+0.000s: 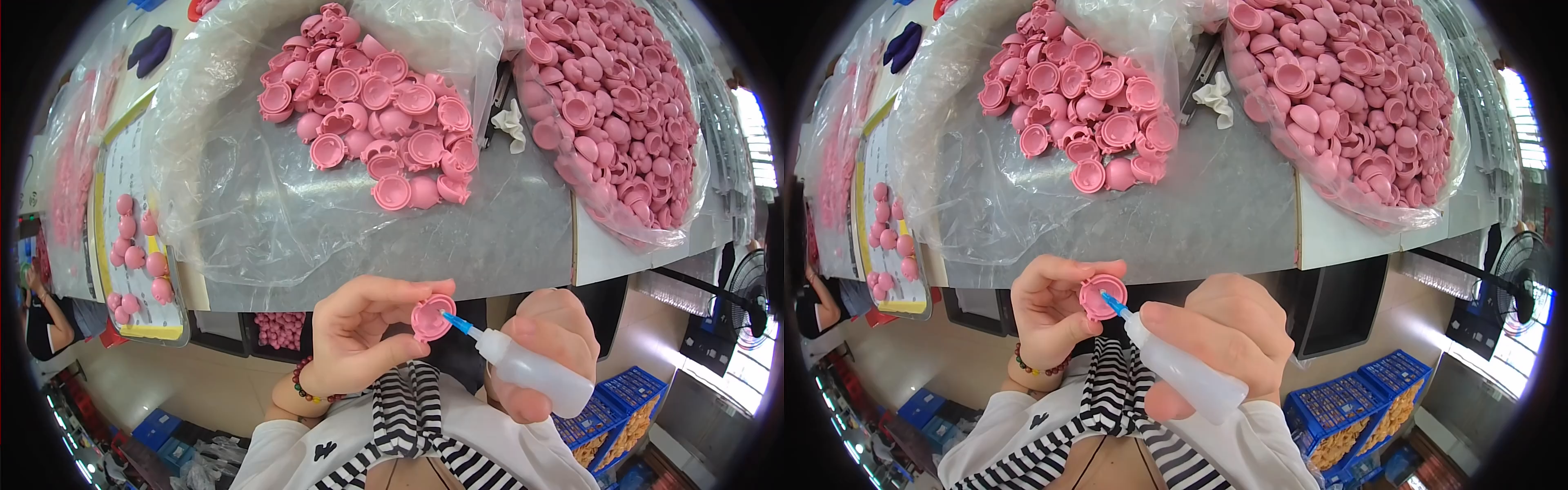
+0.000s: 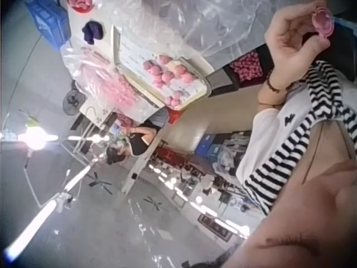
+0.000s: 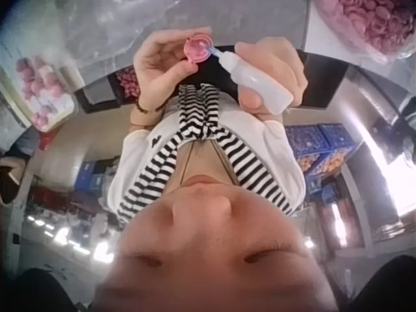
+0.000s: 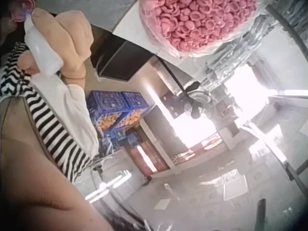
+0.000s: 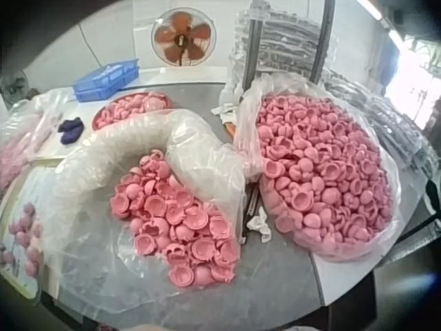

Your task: Apply glue to plastic sphere halves and press them together to complete the assembly.

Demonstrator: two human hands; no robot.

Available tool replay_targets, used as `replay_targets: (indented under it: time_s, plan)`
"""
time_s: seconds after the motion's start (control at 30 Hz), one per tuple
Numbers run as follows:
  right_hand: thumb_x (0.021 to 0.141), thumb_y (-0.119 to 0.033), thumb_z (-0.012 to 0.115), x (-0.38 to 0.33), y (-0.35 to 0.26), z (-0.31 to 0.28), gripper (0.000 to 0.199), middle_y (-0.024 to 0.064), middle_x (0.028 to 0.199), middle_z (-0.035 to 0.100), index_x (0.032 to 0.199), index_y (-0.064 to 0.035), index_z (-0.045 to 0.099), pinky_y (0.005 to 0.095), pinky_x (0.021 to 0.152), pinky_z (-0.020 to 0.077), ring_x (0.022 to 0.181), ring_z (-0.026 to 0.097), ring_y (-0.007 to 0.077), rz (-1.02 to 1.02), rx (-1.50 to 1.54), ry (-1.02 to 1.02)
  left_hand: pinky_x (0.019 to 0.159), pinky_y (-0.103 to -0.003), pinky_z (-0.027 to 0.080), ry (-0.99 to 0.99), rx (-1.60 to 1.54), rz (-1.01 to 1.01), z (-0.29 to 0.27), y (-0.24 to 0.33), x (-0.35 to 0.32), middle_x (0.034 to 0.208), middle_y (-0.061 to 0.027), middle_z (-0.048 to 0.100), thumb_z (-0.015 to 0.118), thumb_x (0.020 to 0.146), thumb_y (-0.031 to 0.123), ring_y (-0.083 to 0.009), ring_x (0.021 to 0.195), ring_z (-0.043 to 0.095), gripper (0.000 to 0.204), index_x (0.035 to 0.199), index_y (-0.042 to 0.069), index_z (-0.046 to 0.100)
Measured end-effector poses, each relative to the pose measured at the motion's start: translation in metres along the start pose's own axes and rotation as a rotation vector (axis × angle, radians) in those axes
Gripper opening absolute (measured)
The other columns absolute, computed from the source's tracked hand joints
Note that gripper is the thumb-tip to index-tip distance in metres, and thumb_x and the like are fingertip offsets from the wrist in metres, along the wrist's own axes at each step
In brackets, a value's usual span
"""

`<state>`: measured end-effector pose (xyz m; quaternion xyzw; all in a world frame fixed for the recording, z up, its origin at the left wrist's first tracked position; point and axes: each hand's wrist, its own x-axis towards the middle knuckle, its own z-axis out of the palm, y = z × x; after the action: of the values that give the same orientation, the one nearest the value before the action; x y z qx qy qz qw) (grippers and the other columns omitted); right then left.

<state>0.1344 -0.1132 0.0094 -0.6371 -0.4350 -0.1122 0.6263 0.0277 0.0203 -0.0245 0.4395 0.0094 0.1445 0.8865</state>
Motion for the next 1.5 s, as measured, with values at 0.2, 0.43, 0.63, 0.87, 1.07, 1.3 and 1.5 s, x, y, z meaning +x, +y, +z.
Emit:
replay_targets:
  time_s: [0.2, 0.43, 0.63, 0.87, 1.07, 1.3, 1.5]
  plan:
    - [0.073, -0.05, 0.06, 0.0, -0.004, -0.008, 0.051, 0.0015, 0.059, 0.05, 0.084, -0.0008, 0.063, 0.0251, 0.041, 0.0363, 0.047, 0.047, 0.0134, 0.018, -0.111, -0.038, 0.088, -0.033, 0.044, 0.063, 0.192, 0.154, 0.003, 0.0, -0.001, 0.114, -0.0285, 0.048, 0.059, 0.07, -0.014, -0.0261, 0.105, 0.052, 0.039, 0.106, -0.008, 0.046]
    - [0.08, -0.05, 0.051, -0.006, 0.018, -0.002, 0.059, 0.0078, 0.071, 0.046, 0.097, 0.0055, 0.052, 0.0241, 0.043, 0.0265, 0.056, 0.039, 0.0146, -0.116, 0.217, 0.084, 0.088, -0.034, 0.044, 0.059, 0.052, 0.111, 0.0, -0.002, 0.0, 0.116, -0.0276, 0.047, 0.059, 0.075, -0.007, -0.0257, 0.104, 0.053, 0.042, 0.112, -0.004, 0.039]
    - [0.07, -0.001, 0.062, 0.019, 0.056, -0.017, 0.027, 0.0093, 0.089, 0.056, 0.095, 0.0041, 0.053, 0.0219, 0.064, 0.0409, 0.068, 0.051, 0.013, 0.286, -0.25, 0.115, 0.084, -0.035, 0.046, -0.025, -0.417, -0.142, -0.005, -0.005, 0.003, 0.117, -0.0266, 0.046, 0.061, 0.079, 0.009, -0.0251, 0.097, 0.057, 0.043, 0.115, 0.001, 0.037]
    - [0.069, 0.002, 0.064, 0.024, 0.056, -0.014, 0.043, 0.0101, 0.099, 0.06, 0.108, 0.0004, 0.047, 0.0227, 0.067, 0.0444, 0.078, 0.056, 0.0131, 0.295, -0.324, -0.01, 0.082, -0.035, 0.044, 0.199, 0.079, 0.136, 0.001, 0.0, -0.006, 0.103, -0.0217, 0.054, 0.072, 0.063, 0.0, -0.0268, 0.097, 0.054, 0.046, 0.102, -0.003, 0.049]
    - [0.068, -0.001, 0.061, 0.063, 0.079, -0.096, 0.022, 0.0072, 0.083, 0.06, 0.09, -0.0013, 0.058, 0.0299, 0.067, 0.0419, 0.07, 0.051, 0.02, 0.116, -0.885, 0.189, 0.067, -0.03, 0.047, 0.262, 0.884, 0.466, 0.001, 0.004, 0.004, 0.095, -0.0175, 0.059, 0.074, 0.06, 0.003, -0.024, 0.079, 0.058, 0.039, 0.094, 0.0, 0.056]
    - [0.074, -0.005, 0.054, 0.075, 0.1, -0.111, 0.018, 0.0099, 0.082, 0.059, 0.092, -0.0015, 0.056, 0.0319, 0.07, 0.0417, 0.076, 0.053, 0.0237, 0.201, -0.919, -0.22, 0.079, -0.033, 0.046, 0.113, 0.365, 0.214, 0.006, 0.001, 0.008, 0.102, -0.0199, 0.057, 0.07, 0.063, -0.003, -0.0243, 0.09, 0.057, 0.04, 0.099, -0.006, 0.053]
    - [0.073, -0.009, 0.059, 0.071, 0.1, -0.105, 0.026, 0.0107, 0.089, 0.058, 0.097, 0.0003, 0.053, 0.0287, 0.07, 0.0427, 0.081, 0.056, 0.0204, 0.244, -0.809, -0.257, 0.093, -0.038, 0.04, 0.017, -0.032, 0.027, 0.001, 0.0, 0.005, 0.11, -0.0225, 0.052, 0.059, 0.072, -0.01, -0.0284, 0.112, 0.047, 0.04, 0.107, -0.002, 0.043]
